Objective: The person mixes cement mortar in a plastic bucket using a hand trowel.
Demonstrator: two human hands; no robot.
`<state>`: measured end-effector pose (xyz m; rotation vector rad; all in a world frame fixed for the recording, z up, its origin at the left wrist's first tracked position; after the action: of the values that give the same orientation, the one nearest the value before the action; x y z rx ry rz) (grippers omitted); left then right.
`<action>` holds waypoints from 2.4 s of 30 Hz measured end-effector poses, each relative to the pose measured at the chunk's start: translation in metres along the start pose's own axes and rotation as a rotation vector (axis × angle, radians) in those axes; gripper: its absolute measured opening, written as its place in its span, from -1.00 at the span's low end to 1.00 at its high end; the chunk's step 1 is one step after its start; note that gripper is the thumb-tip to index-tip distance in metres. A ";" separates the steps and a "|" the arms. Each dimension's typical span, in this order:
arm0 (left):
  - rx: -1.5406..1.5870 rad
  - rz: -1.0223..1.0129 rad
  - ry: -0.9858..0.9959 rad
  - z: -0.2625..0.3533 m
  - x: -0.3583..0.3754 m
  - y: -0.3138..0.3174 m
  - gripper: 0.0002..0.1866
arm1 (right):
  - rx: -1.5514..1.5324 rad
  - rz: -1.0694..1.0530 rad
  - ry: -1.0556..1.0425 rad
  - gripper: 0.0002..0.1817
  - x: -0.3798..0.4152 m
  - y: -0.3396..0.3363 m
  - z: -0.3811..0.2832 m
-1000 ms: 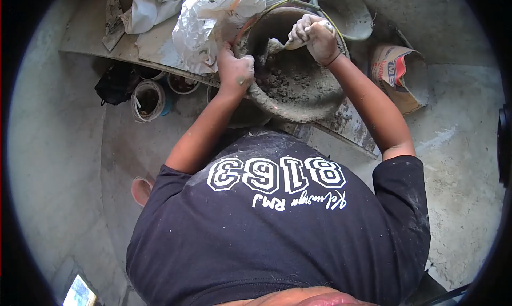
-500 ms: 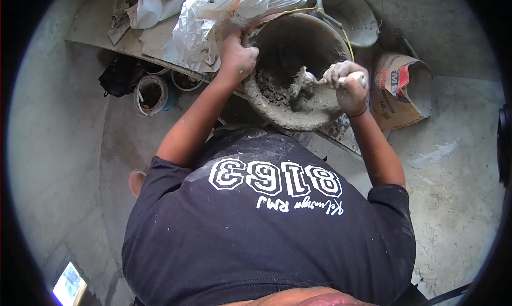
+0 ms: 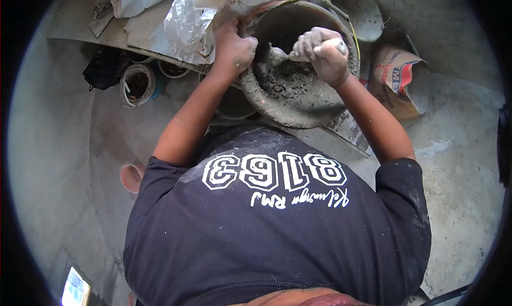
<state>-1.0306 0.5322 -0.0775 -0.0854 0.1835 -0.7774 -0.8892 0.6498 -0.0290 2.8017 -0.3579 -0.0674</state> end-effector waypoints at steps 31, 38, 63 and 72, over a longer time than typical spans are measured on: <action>0.179 0.111 0.037 -0.009 0.010 0.012 -0.54 | 0.119 0.526 -0.122 -0.90 0.066 -0.026 -0.008; 0.217 0.099 0.060 0.001 0.012 0.013 -0.59 | 0.331 0.549 -0.188 -0.93 0.103 0.037 -0.047; 0.343 0.017 0.051 0.006 0.008 0.019 -0.55 | 0.169 0.583 -0.560 -0.82 -0.007 -0.013 -0.080; 0.290 0.162 0.132 -0.001 0.011 0.012 -0.61 | 0.509 0.788 -0.258 -0.78 0.045 -0.039 -0.030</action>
<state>-1.0145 0.5333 -0.0813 0.2535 0.1987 -0.6416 -0.8340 0.6836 -0.0126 2.8817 -1.7106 -0.1760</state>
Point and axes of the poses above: each hand's wrist, its own x-axis away from the middle knuckle, its own y-axis out of the palm, z = x × y, the point moved 8 cm from there along -x, towards the middle knuckle, and after that the axes turned 8 degrees about y, right-handed, at the moved point
